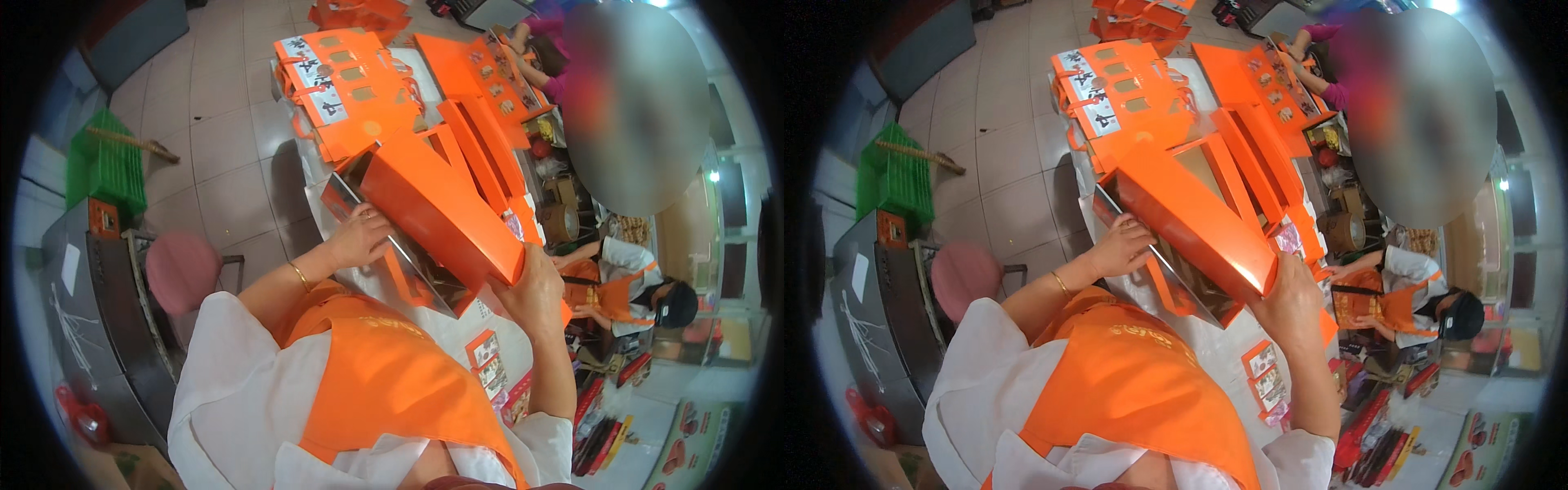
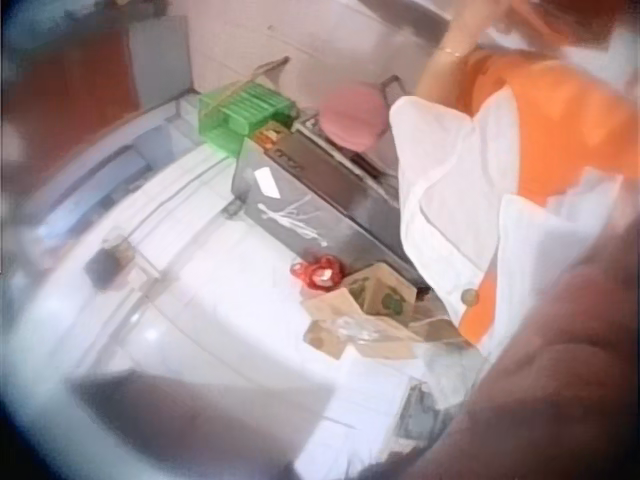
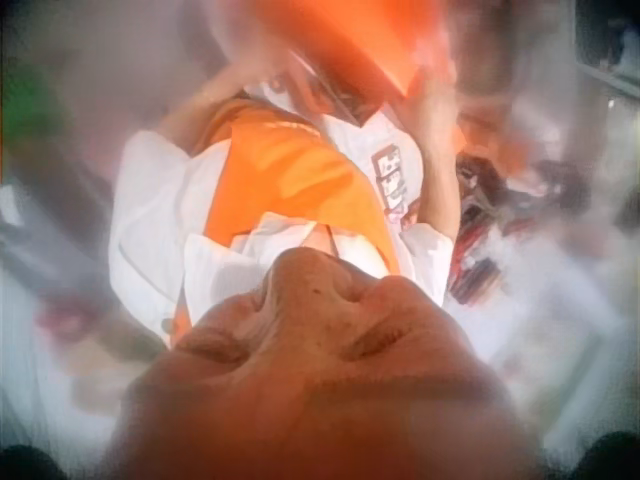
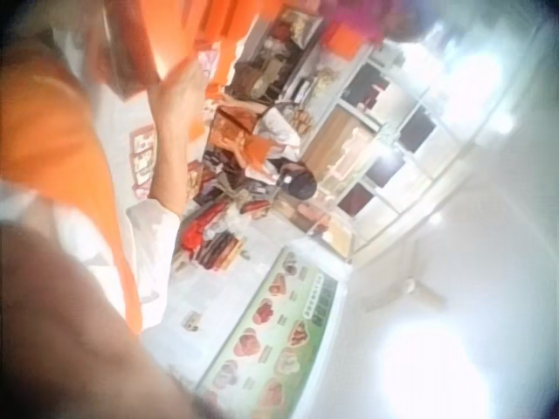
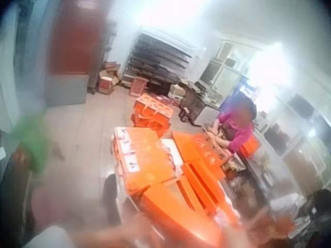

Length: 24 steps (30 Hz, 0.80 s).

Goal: The person assembles orange gift boxes by placing small wrapped items into compartments, inserting cardboard dividers, and closing the lids. The person repeatedly handles multiple boxes, arranging contents and securing the packaging on a table.

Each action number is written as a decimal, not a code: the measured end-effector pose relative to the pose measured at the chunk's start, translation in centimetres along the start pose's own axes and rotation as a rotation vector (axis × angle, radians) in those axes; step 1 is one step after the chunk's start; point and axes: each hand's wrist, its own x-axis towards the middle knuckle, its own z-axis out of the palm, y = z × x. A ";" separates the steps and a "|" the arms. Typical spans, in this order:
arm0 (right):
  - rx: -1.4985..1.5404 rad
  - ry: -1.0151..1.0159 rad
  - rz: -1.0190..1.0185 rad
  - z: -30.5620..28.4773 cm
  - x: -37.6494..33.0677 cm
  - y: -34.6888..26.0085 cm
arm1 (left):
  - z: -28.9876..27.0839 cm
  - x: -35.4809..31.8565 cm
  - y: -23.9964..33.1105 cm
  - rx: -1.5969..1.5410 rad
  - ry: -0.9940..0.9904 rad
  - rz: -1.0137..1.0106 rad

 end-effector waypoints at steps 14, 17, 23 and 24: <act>-0.007 -0.161 0.047 6.7 7.6 -3.8 | -0.2 0.0 -2.8 -0.161 0.075 0.075; 0.013 -0.150 0.057 6.9 7.4 -4.1 | -0.3 0.9 -3.0 -0.164 0.051 0.087; 0.092 -0.216 0.097 6.0 9.4 -4.3 | -0.4 0.7 -3.0 -0.085 -0.073 0.133; 0.109 -0.203 0.086 6.0 9.7 -4.3 | -0.4 0.7 -3.0 -0.080 -0.073 0.135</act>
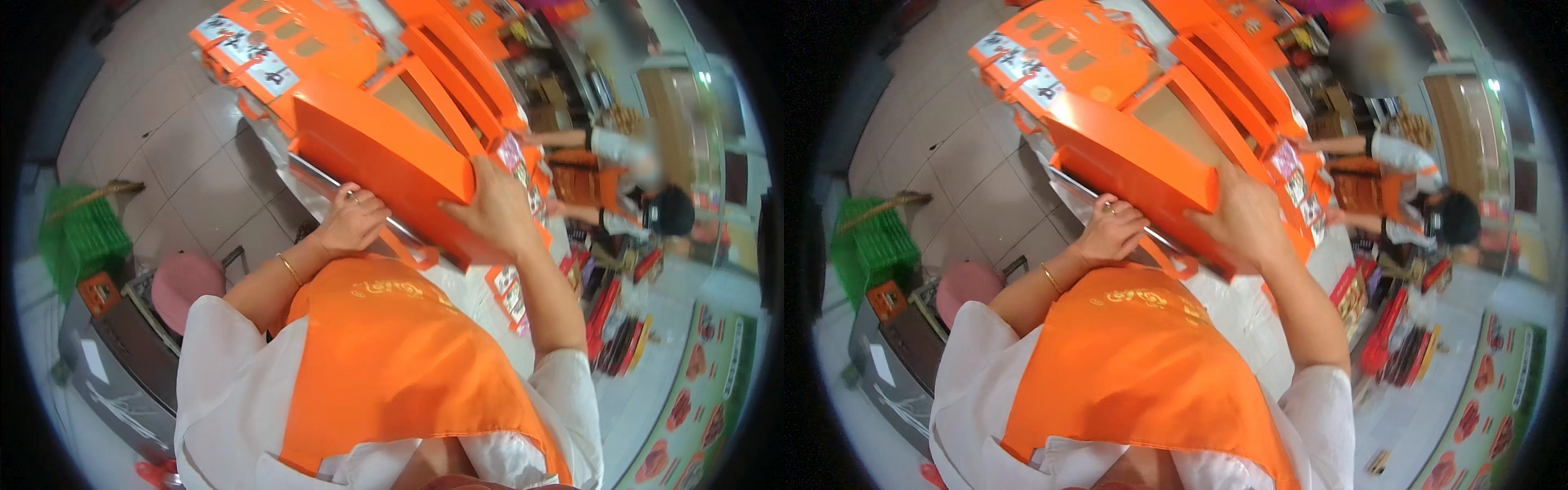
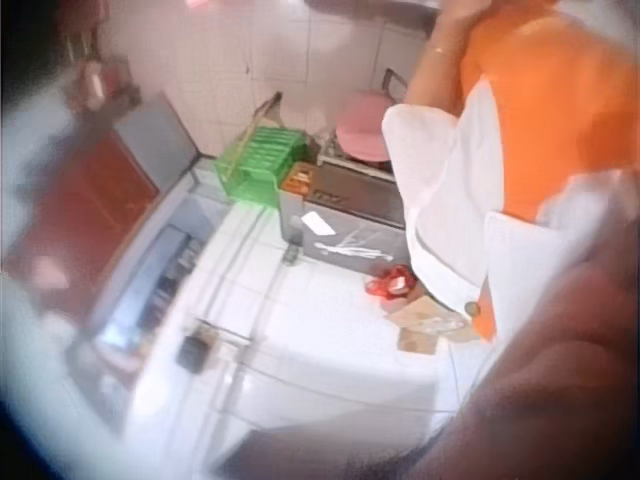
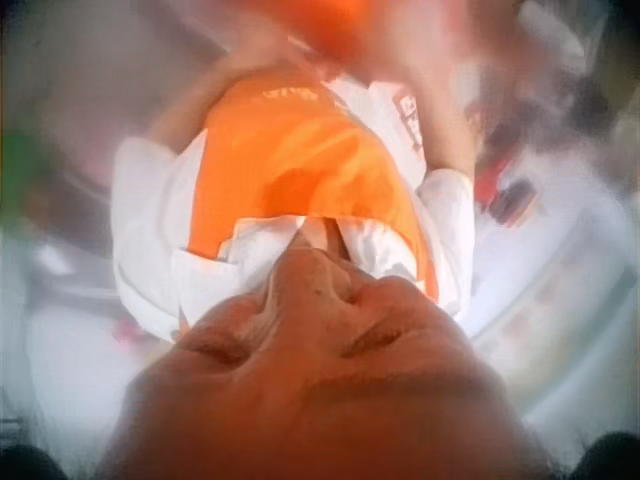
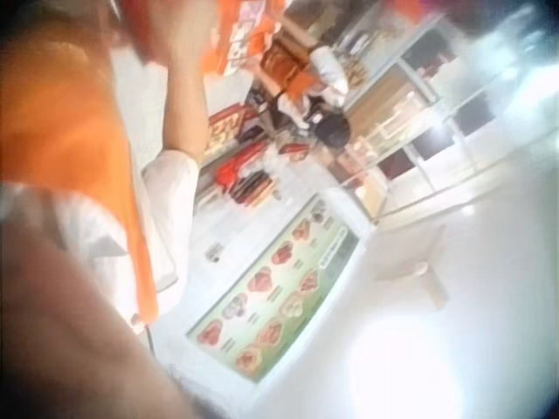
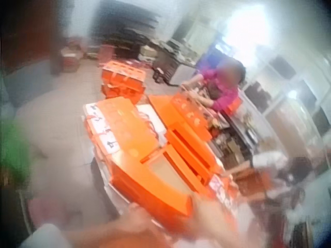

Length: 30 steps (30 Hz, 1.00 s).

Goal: The person assembles orange gift boxes by placing small wrapped items into compartments, inserting cardboard dividers, and closing the lids. The person repeatedly handles multiple boxes, arranging contents and securing the packaging on a table.

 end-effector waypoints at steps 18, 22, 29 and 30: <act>0.113 -0.059 0.140 1.1 -0.6 1.3 | 4.5 5.4 3.9 -0.340 -0.535 0.236; 0.169 -0.043 0.170 3.3 -1.7 2.1 | 7.0 5.7 4.1 -0.351 -0.659 0.231; 0.204 -0.019 0.077 8.0 -4.5 3.9 | 4.3 6.4 4.3 -0.355 -0.871 0.335; 0.169 -0.066 0.097 7.6 -4.6 4.0 | 3.7 6.3 4.0 -0.285 -0.878 0.473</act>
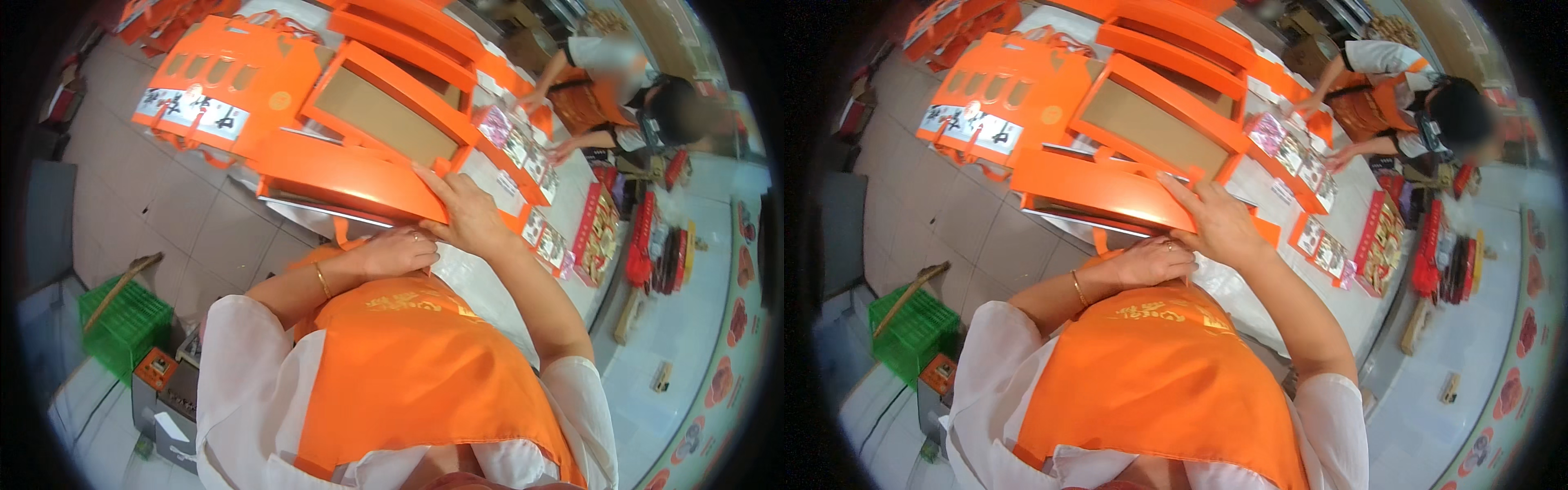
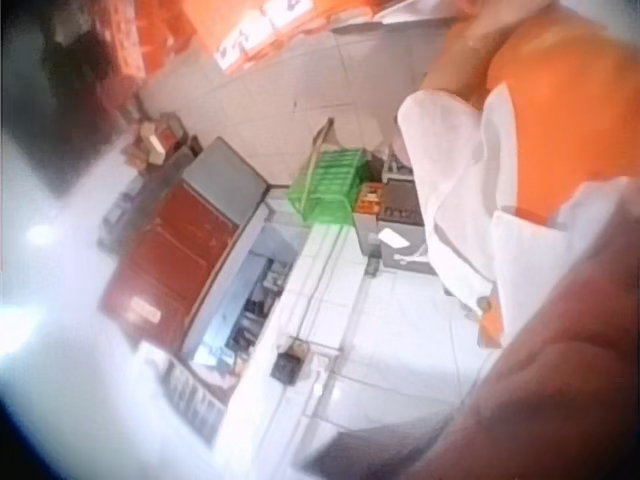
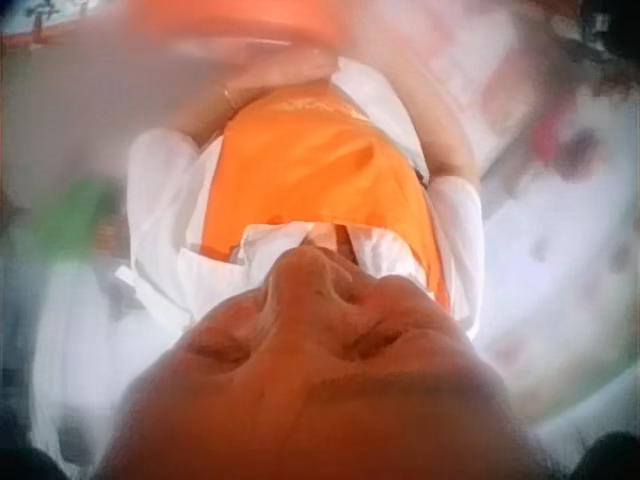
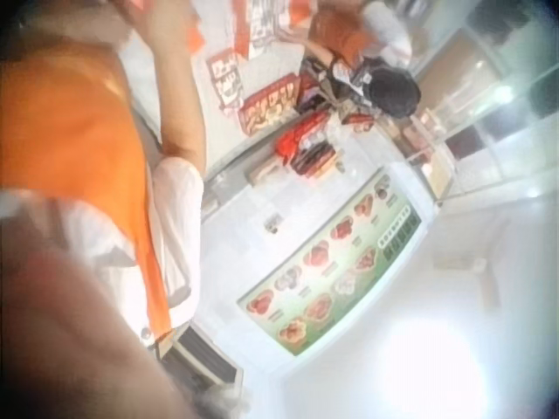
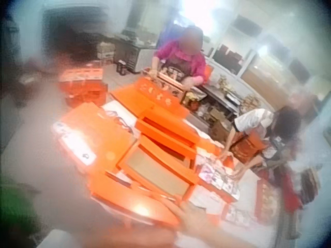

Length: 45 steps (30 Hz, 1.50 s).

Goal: The person assembles orange gift boxes by placing small wrapped items into compartments, inserting cardboard dividers, and closing the lids. The person repeatedly handles multiple boxes, arranging contents and securing the packaging on a table.

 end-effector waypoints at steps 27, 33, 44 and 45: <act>0.027 -0.116 -0.194 5.9 0.3 0.7 | -2.0 -16.8 -1.6 0.461 0.899 -0.609; 0.339 -0.232 -0.118 9.0 1.0 3.6 | -3.1 -16.2 -1.9 0.415 0.866 -0.671; 0.412 -0.510 0.137 8.0 3.2 2.8 | -9.1 -10.7 -3.1 0.325 0.218 -0.594; 0.397 -0.510 0.155 7.5 3.2 2.7 | -9.4 -10.4 -3.0 0.349 0.245 -0.548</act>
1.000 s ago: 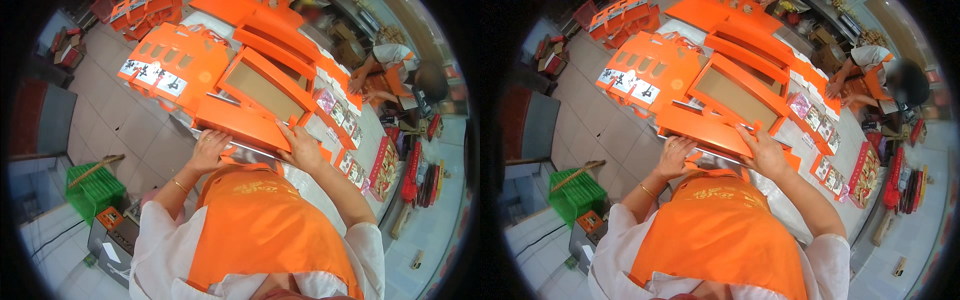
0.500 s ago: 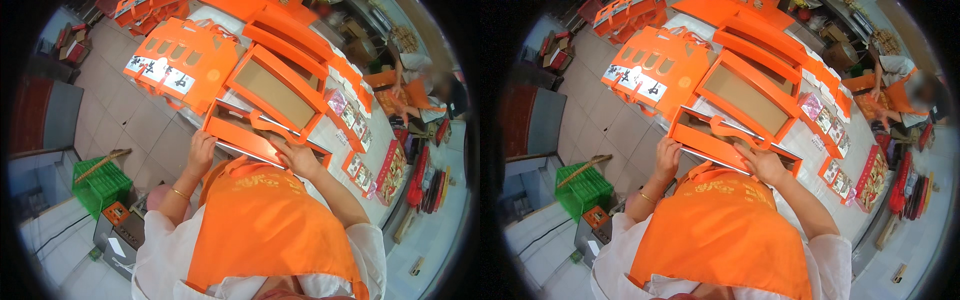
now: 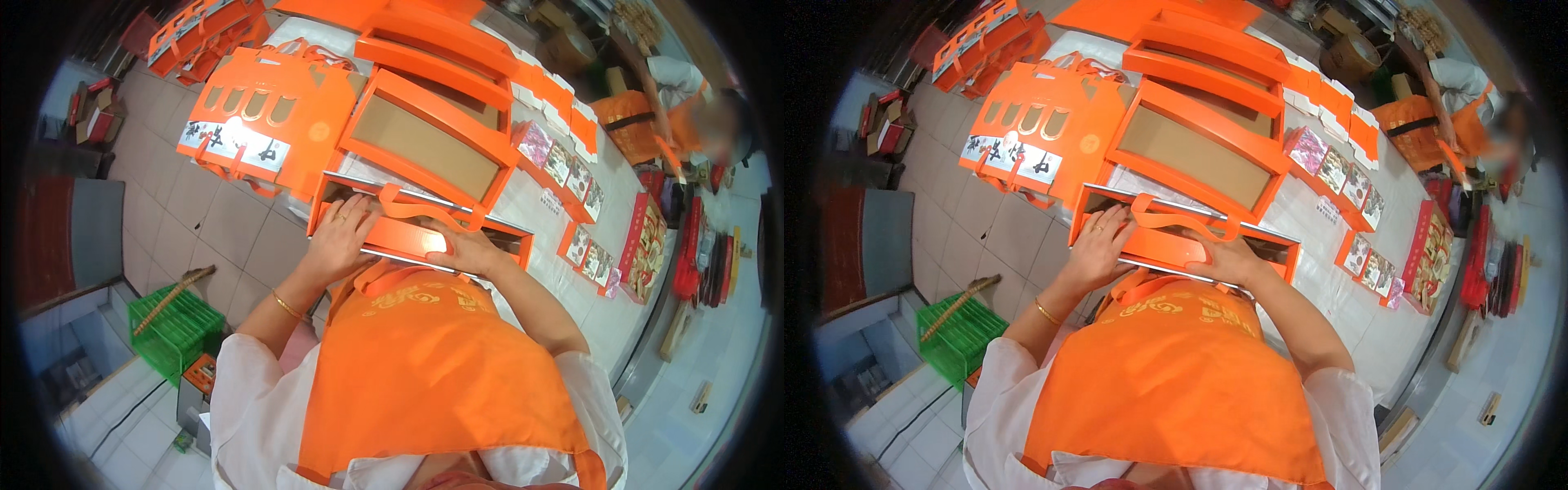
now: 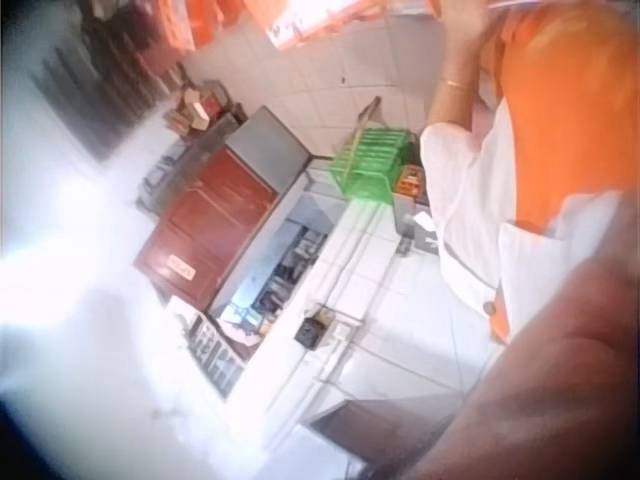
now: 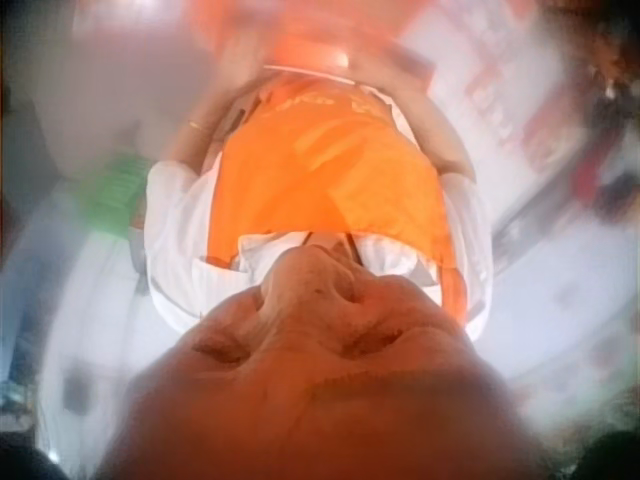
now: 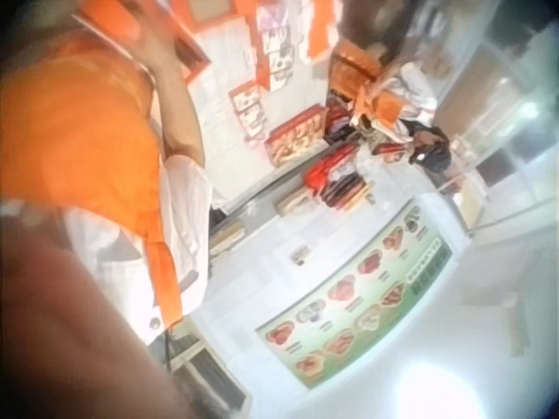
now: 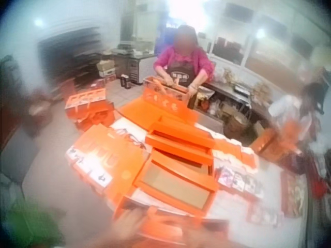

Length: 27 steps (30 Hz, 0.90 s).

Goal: The person assembles orange gift boxes by placing small wrapped items into compartments, inserting cardboard dividers, and closing the lids. The person repeatedly handles multiple boxes, arranging contents and securing the packaging on a table.

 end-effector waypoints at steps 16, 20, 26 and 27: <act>-0.326 0.478 -0.176 1.4 -3.5 2.5 | 2.1 -2.0 -0.1 -0.001 0.061 0.069; -0.299 0.476 -0.073 1.7 -2.1 1.6 | 2.0 -1.7 0.3 0.026 0.040 0.021; -0.518 0.404 -0.145 1.8 -0.6 1.4 | 1.1 -1.1 0.5 0.013 -0.025 0.113; -0.566 0.571 -0.269 2.3 -0.6 1.8 | 1.3 -1.3 0.5 0.002 -0.028 0.116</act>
